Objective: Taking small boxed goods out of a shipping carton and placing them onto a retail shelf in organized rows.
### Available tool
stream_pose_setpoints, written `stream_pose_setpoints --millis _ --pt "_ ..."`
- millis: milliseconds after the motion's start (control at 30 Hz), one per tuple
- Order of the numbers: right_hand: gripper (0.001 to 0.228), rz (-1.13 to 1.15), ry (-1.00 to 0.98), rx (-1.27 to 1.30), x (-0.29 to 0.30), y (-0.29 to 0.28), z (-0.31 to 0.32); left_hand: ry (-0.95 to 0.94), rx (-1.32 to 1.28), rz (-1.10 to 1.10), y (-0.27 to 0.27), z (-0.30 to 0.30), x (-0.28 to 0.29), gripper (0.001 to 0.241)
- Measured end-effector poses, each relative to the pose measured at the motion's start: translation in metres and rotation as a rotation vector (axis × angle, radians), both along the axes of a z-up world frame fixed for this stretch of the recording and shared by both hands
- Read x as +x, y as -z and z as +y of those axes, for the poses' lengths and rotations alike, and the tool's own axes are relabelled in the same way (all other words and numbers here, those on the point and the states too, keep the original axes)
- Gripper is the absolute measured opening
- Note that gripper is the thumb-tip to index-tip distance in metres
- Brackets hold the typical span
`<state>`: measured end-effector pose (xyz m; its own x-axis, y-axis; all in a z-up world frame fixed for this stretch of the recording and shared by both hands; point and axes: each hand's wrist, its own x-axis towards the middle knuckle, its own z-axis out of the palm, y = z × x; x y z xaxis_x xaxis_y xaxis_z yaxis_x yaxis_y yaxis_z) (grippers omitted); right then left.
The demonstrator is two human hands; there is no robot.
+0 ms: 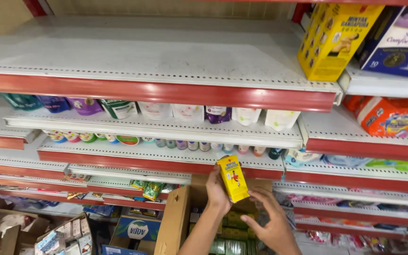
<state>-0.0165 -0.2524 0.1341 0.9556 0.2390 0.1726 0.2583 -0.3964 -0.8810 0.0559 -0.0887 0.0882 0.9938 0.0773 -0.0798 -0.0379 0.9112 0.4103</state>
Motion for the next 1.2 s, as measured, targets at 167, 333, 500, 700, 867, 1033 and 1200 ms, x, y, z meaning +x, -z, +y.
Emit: stream_pose_setpoints --millis 167,333,500,700,867,1033,1200 --pt "0.056 -0.553 0.14 -0.007 0.019 -0.026 0.027 -0.011 0.188 -0.253 -0.107 -0.004 -0.016 0.037" --pt "0.053 -0.878 0.341 0.054 0.048 -0.081 0.026 -0.04 0.605 -0.472 -0.182 -0.006 -0.007 0.042" --pt "0.043 -1.034 0.37 0.063 0.09 -0.151 0.006 -0.388 1.235 -0.756 -0.254 -0.005 0.029 0.048" --pt "0.031 -1.31 0.449 -0.131 0.137 -0.202 -0.038 -0.412 1.256 -0.667 -0.288 -0.01 0.104 0.048" --pt "0.035 -1.318 0.563 -0.227 0.163 -0.214 -0.062 -0.369 1.326 -0.65 -0.3 -0.016 0.126 0.045" --pt "0.033 -1.254 0.5 -0.252 0.177 -0.207 -0.069 -0.326 1.377 -0.648 -0.299 -0.016 0.134 0.044" --pt "0.03 -1.208 0.546 -0.234 0.18 -0.204 -0.067 -0.403 1.449 -0.733 -0.296 -0.014 0.137 0.051"
